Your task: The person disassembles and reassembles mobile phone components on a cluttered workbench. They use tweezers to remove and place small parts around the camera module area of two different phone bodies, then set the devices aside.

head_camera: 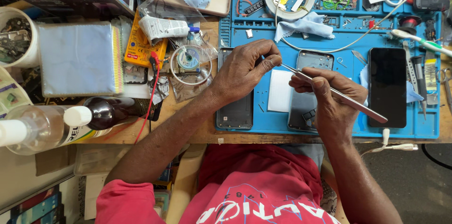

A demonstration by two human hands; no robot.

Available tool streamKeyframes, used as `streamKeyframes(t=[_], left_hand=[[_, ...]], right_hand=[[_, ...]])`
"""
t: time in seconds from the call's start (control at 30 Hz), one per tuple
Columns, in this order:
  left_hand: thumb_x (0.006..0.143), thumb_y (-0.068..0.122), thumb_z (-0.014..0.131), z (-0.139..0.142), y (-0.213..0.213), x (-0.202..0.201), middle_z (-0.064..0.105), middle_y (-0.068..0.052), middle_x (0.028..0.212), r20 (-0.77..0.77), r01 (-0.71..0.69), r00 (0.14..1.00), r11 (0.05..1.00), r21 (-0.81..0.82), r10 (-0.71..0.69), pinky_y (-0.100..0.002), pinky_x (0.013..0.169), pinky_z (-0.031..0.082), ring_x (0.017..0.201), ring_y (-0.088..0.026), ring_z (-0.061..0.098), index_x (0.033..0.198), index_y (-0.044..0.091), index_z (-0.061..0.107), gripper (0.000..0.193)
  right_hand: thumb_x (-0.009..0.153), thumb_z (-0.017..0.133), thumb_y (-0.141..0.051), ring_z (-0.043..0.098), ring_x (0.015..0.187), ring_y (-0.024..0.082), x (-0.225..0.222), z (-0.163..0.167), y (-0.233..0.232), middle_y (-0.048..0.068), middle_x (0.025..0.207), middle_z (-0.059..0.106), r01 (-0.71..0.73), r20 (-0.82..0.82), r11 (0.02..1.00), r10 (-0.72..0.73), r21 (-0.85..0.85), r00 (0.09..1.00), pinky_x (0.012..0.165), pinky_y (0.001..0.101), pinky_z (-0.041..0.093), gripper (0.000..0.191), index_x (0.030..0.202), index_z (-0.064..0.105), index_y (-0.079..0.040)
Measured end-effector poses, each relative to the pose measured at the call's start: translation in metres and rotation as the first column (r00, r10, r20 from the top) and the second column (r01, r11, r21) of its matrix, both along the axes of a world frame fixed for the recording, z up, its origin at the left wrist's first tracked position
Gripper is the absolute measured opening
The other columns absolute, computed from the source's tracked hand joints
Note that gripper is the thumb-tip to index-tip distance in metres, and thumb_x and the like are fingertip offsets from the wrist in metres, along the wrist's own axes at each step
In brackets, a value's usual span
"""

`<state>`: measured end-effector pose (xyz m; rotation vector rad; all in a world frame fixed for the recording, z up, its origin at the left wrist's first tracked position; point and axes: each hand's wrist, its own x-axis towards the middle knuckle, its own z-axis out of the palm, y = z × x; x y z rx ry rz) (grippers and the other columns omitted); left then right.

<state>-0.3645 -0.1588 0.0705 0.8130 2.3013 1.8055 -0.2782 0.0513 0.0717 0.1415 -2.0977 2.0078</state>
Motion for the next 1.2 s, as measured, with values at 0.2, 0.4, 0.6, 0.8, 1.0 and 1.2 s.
streamKeyframes(t=[0.2,0.4,0.6,0.8,1.0,1.2], left_hand=[[0.103,0.022,0.067,0.000,0.000,0.002,0.064,-0.002,0.084,-0.017,-0.007,1.000,0.999,-0.043,0.007,-0.030,0.064,0.048,0.071,-0.011,0.056,0.097,0.004,0.068,0.019],[0.108,0.019,0.058,0.002,0.003,-0.001,0.071,-0.004,0.097,0.073,0.054,0.996,0.999,0.002,-0.054,-0.029,0.072,0.057,0.085,-0.012,0.069,0.114,0.007,0.070,0.019],[0.105,0.022,0.064,0.010,0.002,0.003,0.071,-0.010,0.112,-0.211,0.017,0.975,0.972,-0.232,-0.068,-0.036,0.085,0.058,0.099,-0.021,0.070,0.125,0.007,0.067,0.025],[0.093,0.031,0.072,0.007,0.042,0.014,0.059,-0.016,0.138,-0.472,0.020,0.818,0.836,-0.548,-0.329,-0.049,0.101,0.047,0.126,-0.034,0.054,0.132,0.007,0.064,0.047],[0.093,0.041,0.069,0.000,0.061,0.021,0.049,-0.013,0.150,-0.459,0.016,0.770,0.734,-0.679,-0.442,-0.053,0.114,0.035,0.142,-0.031,0.042,0.138,0.007,0.059,0.057],[0.089,0.040,0.071,-0.002,0.053,0.028,0.050,-0.014,0.149,-0.435,0.015,0.799,0.736,-0.677,-0.416,-0.053,0.114,0.034,0.140,-0.030,0.044,0.139,0.008,0.057,0.062]], right_hand=[[0.109,0.069,-0.033,0.077,0.093,0.026,0.001,-0.001,0.001,0.022,0.101,0.075,0.014,0.020,1.000,-0.014,0.004,1.000,0.084,0.0373,0.066,0.043,0.117,0.070,0.010],[0.109,0.070,-0.035,0.076,0.085,0.026,0.005,-0.011,0.018,0.020,0.096,0.074,0.061,0.069,0.985,-0.050,-0.163,0.996,0.080,0.0367,0.065,0.045,0.114,0.070,0.009],[0.110,0.071,-0.036,0.076,0.081,0.026,0.024,-0.021,0.076,0.019,0.090,0.073,0.218,0.076,0.950,-0.206,-0.224,0.976,0.076,0.0355,0.066,0.045,0.113,0.070,0.009],[0.109,0.071,-0.033,0.076,0.081,0.025,0.021,-0.026,0.091,0.019,0.092,0.074,0.320,0.137,0.943,-0.306,-0.089,0.942,0.074,0.0342,0.065,0.042,0.110,0.070,0.009],[0.108,0.068,-0.030,0.076,0.080,0.022,0.010,-0.020,0.087,0.019,0.091,0.074,0.297,0.154,0.955,-0.291,-0.016,0.944,0.071,0.0306,0.065,0.038,0.110,0.070,0.009],[0.108,0.067,-0.028,0.077,0.080,0.021,0.003,-0.024,0.080,0.019,0.091,0.075,0.272,0.219,0.962,-0.264,-0.006,0.939,0.071,0.0286,0.065,0.037,0.111,0.071,0.009]])
